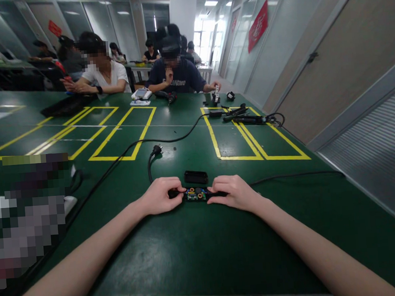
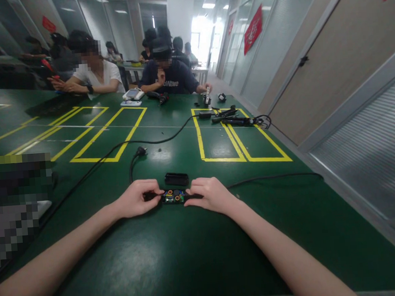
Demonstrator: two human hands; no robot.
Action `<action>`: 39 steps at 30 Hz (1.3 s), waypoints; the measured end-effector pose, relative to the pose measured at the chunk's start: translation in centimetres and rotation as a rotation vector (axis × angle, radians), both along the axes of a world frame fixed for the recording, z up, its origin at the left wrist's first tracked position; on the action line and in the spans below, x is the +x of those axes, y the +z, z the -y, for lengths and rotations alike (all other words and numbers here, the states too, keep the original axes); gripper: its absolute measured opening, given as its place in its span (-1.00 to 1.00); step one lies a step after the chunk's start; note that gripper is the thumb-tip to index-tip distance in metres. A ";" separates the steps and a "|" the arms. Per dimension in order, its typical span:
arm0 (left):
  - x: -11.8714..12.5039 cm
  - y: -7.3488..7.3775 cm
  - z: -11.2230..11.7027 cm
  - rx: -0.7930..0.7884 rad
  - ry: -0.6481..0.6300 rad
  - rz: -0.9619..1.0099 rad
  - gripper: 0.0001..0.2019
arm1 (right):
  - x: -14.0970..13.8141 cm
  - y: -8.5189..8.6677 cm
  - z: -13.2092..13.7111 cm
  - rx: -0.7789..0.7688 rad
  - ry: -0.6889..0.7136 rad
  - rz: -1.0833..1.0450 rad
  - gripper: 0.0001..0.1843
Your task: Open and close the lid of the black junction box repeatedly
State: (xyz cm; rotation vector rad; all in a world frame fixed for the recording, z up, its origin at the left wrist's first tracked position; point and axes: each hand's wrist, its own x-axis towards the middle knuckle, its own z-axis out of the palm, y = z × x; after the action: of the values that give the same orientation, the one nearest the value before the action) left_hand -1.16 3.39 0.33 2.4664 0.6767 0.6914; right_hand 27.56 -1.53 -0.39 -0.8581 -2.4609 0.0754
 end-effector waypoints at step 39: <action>0.4 -1.2 -1.0 0.135 0.163 -0.155 -0.72 | -1.4 -1.5 -0.5 -0.079 -0.403 0.004 -0.61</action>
State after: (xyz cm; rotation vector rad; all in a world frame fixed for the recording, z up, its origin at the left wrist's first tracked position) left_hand -0.74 4.34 -0.82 2.6300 0.9259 0.6290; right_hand 26.17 -1.07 -1.85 -1.3705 -2.2519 0.0260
